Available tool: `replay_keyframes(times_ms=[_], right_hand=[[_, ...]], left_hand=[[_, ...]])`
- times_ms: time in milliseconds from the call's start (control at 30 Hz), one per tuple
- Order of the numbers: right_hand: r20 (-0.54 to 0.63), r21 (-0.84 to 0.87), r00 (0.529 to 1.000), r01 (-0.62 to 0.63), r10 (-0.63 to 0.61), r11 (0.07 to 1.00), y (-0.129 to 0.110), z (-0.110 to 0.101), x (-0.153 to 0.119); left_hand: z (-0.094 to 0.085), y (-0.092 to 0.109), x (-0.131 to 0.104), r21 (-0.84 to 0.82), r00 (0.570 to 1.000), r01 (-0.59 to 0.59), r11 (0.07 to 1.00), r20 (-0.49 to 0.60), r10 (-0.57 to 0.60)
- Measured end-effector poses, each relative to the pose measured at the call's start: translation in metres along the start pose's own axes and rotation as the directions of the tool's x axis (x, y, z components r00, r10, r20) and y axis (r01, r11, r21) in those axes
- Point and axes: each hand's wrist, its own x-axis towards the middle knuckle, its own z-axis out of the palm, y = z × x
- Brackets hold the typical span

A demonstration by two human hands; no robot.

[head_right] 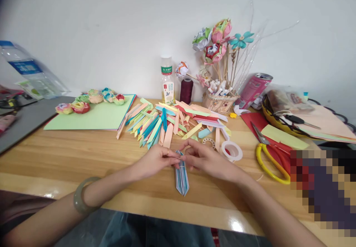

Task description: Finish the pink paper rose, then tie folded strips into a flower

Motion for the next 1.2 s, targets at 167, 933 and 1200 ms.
replay_keyframes(times_ms=[167,933,1200], right_hand=[[-0.062,-0.407,0.998,-0.002,-0.026,0.913,0.000,-0.009,-0.008],[-0.261,-0.477,0.939,0.077,-0.224,0.876,-0.020,0.013,-0.009],[-0.310,-0.509,0.890,0.141,-0.334,0.849,-0.022,0.016,-0.016]], left_hand=[[0.003,-0.002,0.000,-0.227,0.994,0.031,0.973,-0.093,-0.053],[0.010,0.019,-0.001,-0.055,0.987,0.098,0.994,-0.121,-0.104],[0.013,0.016,0.004,-0.051,0.989,0.081,0.995,-0.123,-0.087]])
